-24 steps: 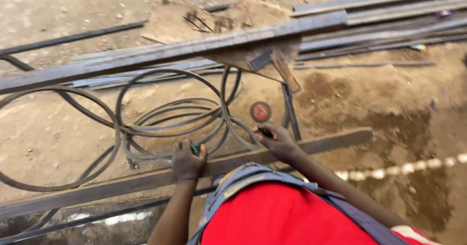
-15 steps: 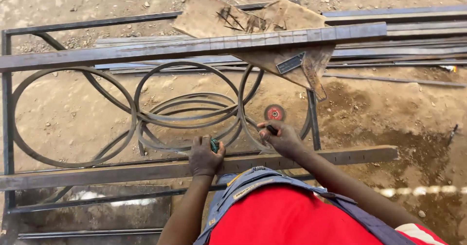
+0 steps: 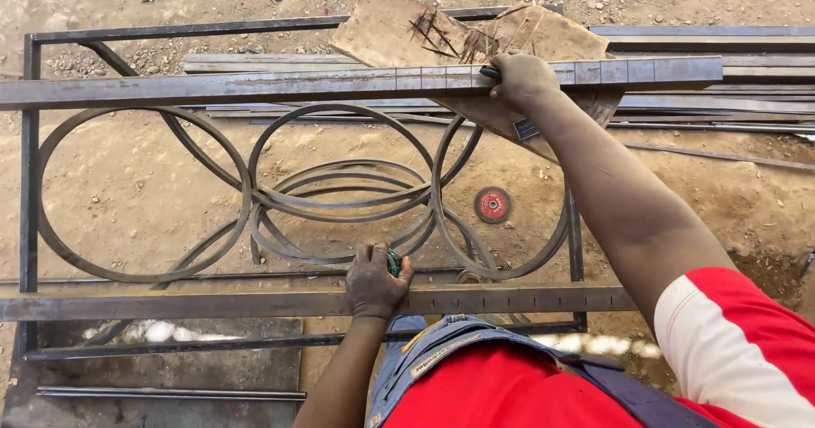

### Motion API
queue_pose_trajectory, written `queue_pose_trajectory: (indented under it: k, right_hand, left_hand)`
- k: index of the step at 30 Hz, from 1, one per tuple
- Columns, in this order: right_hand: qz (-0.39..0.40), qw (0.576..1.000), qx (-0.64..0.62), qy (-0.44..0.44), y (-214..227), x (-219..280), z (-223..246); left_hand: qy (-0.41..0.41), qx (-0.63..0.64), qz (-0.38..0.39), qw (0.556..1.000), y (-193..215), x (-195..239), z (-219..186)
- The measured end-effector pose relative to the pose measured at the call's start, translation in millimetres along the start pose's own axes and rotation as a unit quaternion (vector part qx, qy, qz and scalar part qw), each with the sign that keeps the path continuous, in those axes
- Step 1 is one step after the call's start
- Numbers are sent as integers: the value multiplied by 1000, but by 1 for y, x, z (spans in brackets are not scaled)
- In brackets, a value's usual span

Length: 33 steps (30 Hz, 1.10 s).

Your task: The person measures and marks a metal frame using a try square and a marker. They repeatedly position the square on the metal bar to create evenly spaced marks along its length.

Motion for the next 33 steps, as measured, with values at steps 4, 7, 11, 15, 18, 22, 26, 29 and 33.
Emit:
queue_pose_trajectory:
  k: [4,7,11,15,18,22,26,29,33]
  right_hand:
    - [-53,998,7,14,-5,24,0]
    - [-136,990,-34,13,-22,25,-8]
    - [-286,958,2,11,-61,24,-22]
    - [-341,940,-9,24,-60,44,-15]
    - [-338,941,0,15,-53,53,-7]
    - [-327,944,-38,13,-52,54,-4]
    - [-309,949,-53,-4,-53,55,-3]
    - [-302,951,-60,-9,-54,50,-4]
    - [-294,954,-56,-17,-63,41,-8]
  left_hand:
    - [-5,-5,-9,1000,3,7,-4]
    - [-7,-12,-7,1000,1,0,-3]
    - [-40,18,-112,993,14,-1,-7]
    - [-35,29,-103,994,13,1,-6]
    - [-35,29,-100,994,14,-1,-7]
    - [-29,10,-107,994,5,0,1]
    - [-25,21,-101,994,2,2,3]
    - [-29,25,-103,994,2,1,4]
    - [-26,29,-103,994,-1,1,6]
Point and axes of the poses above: each hand's wrist, its own x-axis away from the middle knuckle, its own y-axis out of the back of the hand, z = x × y, the point moved 6 cm from there along -x, towards the middle knuckle, and after that the axes turned 7 degrees about x, right-handed, at the moved point
